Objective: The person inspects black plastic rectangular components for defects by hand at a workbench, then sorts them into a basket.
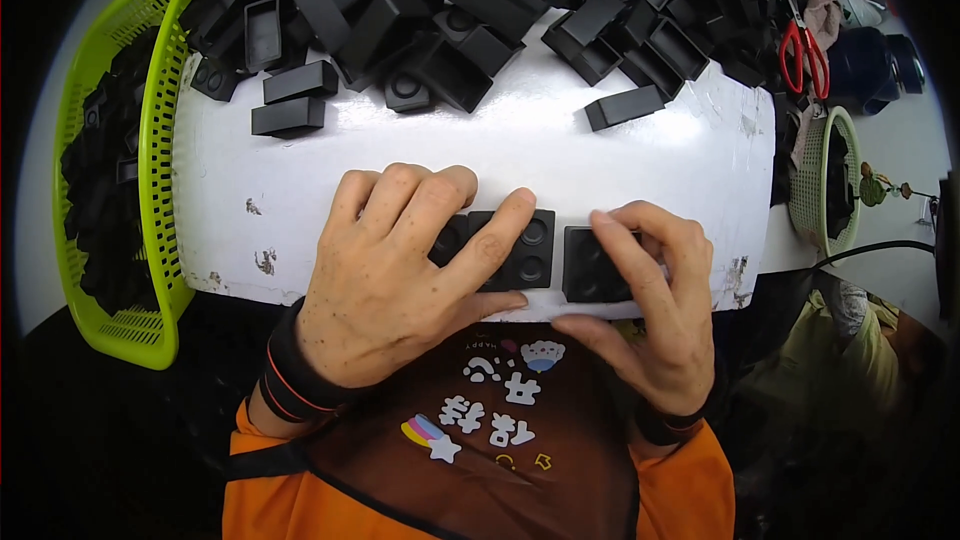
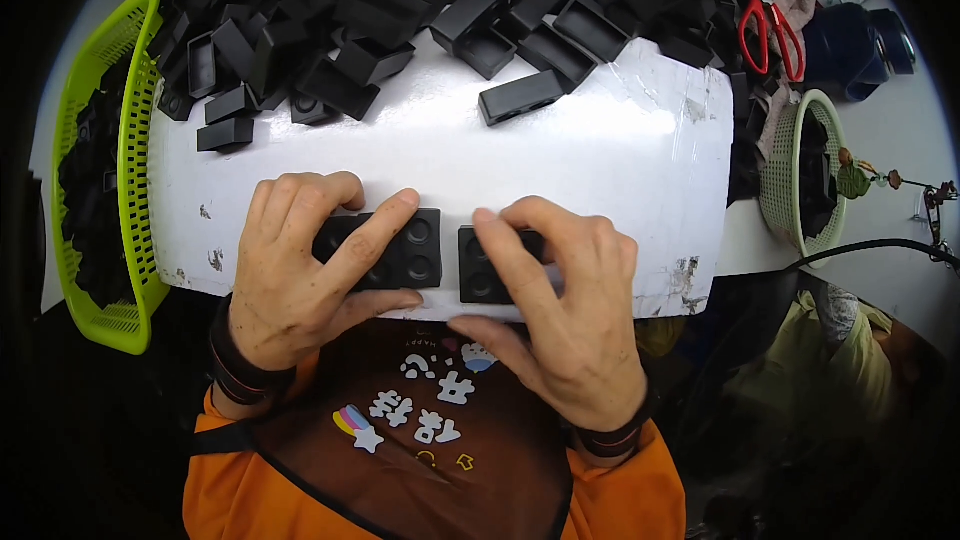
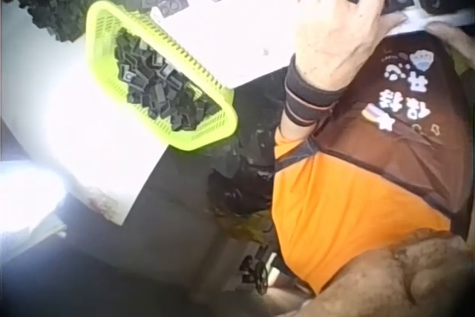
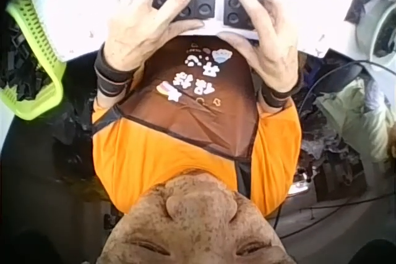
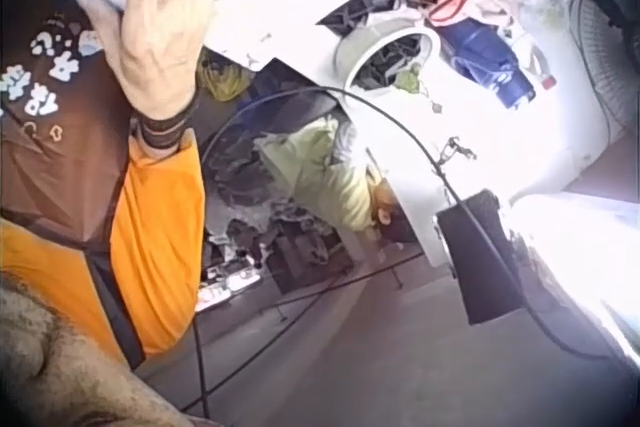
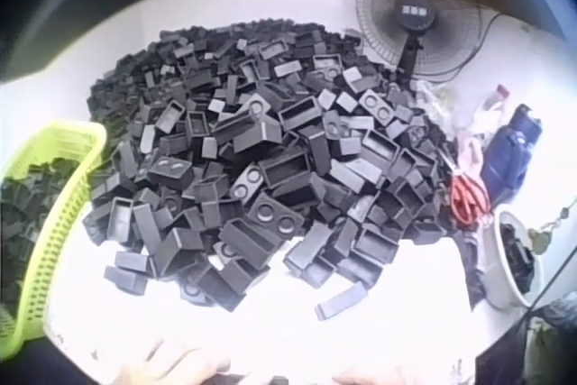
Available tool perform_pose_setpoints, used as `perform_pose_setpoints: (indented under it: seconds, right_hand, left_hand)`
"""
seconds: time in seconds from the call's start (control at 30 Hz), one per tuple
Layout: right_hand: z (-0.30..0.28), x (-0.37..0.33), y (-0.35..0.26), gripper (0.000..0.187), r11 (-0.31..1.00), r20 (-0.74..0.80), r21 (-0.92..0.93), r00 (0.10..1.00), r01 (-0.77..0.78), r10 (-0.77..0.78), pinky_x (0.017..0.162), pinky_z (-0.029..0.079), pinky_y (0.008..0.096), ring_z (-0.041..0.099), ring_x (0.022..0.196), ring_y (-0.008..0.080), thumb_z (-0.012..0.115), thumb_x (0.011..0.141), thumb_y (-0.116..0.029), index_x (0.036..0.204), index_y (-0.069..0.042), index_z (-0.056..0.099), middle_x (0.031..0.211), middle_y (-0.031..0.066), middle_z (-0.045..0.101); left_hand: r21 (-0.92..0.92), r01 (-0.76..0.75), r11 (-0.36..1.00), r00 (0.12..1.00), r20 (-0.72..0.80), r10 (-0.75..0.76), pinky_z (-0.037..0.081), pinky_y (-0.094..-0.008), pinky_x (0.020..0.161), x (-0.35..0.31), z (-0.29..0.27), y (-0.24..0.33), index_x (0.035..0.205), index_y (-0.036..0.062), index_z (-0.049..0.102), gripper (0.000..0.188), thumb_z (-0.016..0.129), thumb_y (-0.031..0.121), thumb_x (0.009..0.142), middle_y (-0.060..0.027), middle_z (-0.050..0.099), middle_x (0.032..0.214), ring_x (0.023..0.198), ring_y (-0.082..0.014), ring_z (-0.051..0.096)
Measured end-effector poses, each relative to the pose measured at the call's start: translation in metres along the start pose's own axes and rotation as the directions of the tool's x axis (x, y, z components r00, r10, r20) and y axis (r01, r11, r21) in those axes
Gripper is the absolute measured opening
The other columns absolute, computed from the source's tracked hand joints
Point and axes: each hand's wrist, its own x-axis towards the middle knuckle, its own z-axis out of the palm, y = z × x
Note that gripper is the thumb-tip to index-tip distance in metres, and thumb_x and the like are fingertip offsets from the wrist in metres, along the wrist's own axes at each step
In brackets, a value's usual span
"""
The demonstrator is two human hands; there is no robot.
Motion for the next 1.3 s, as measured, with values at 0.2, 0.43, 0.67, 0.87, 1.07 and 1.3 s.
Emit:
perform_pose_setpoints:
  seconds: [0.2, 0.43, 0.67, 0.87, 1.07, 1.3]
  right_hand:
    - [0.010, 0.012, 0.011, 0.070, 0.992, -0.075, 0.088, 0.994, 0.086, -0.080, 0.078, 0.043, 0.0350, 0.054, 0.091, 0.0259, 0.087, 0.061, -0.019, 0.124, 0.000, 0.061, 0.109, 0.0128, 0.060]
    - [-0.001, -0.007, 0.032, 0.087, 0.982, -0.113, 0.185, 0.994, 0.023, -0.002, 0.088, 0.039, 0.0372, 0.058, 0.101, 0.0275, 0.088, 0.062, -0.021, 0.134, 0.008, 0.049, 0.125, 0.0207, 0.061]
    - [0.004, 0.004, 0.028, 0.073, 0.977, -0.081, 0.167, 0.990, 0.129, -0.117, 0.089, 0.039, 0.0384, 0.061, 0.099, 0.0292, 0.086, 0.064, -0.015, 0.127, 0.006, 0.056, 0.114, 0.0183, 0.067]
    - [-0.036, -0.025, 0.069, 0.054, 0.989, -0.576, 0.091, 0.817, 0.114, -0.041, 0.099, 0.047, 0.0455, 0.059, 0.110, 0.0376, 0.070, 0.082, 0.003, 0.130, 0.016, 0.048, 0.120, 0.0307, 0.060]
    - [-0.084, -0.053, 0.168, 0.036, 0.854, -0.674, -0.049, 0.649, -0.517, 0.354, 0.100, 0.043, 0.0297, 0.057, 0.114, 0.0196, 0.056, 0.102, -0.021, 0.126, 0.004, 0.061, 0.122, 0.0123, 0.064]
    - [-0.113, -0.051, 0.212, 0.046, 0.783, -0.646, -0.225, 0.691, -0.580, 0.326, 0.105, 0.038, 0.0311, 0.053, 0.122, 0.0226, 0.053, 0.103, -0.031, 0.130, 0.006, 0.057, 0.131, 0.0173, 0.059]
  left_hand:
    - [0.011, -0.022, 1.000, 1.000, -0.005, 0.022, 0.038, -0.0361, 0.075, -0.002, 0.003, -0.002, 0.128, 0.0128, 0.062, 0.073, 0.080, 0.045, 0.066, -0.0072, 0.053, 0.103, 0.090, -0.0229, 0.051]
    - [-0.144, 0.034, 0.989, 0.996, -0.078, -0.046, 0.038, -0.0416, 0.083, -0.009, -0.011, -0.017, 0.135, 0.0071, 0.054, 0.096, 0.083, 0.056, 0.056, -0.0121, 0.056, 0.111, 0.097, -0.0286, 0.053]
    - [-0.097, 0.035, 0.995, 0.999, 0.021, -0.033, 0.041, -0.0389, 0.082, -0.004, -0.007, -0.010, 0.124, 0.0044, 0.063, 0.082, 0.082, 0.047, 0.056, -0.0087, 0.058, 0.106, 0.093, -0.0265, 0.054]
    - [-0.317, 0.049, 0.947, 0.971, -0.206, -0.119, 0.045, -0.0395, 0.088, -0.036, -0.014, -0.042, 0.135, -0.0086, 0.048, 0.116, 0.085, 0.057, 0.046, -0.0202, 0.059, 0.119, 0.106, -0.0308, 0.058]
    - [-0.422, 0.055, 0.905, 0.902, -0.368, -0.227, 0.045, -0.0390, 0.093, -0.073, -0.011, -0.056, 0.143, -0.0078, 0.035, 0.128, 0.091, 0.051, 0.044, -0.0236, 0.058, 0.126, 0.111, -0.0283, 0.059]
    - [-0.353, -0.019, 0.936, 0.859, -0.485, -0.165, 0.051, -0.0405, 0.092, -0.081, -0.005, -0.055, 0.139, -0.0056, 0.037, 0.114, 0.094, 0.039, 0.051, -0.0252, 0.056, 0.127, 0.112, -0.0331, 0.059]
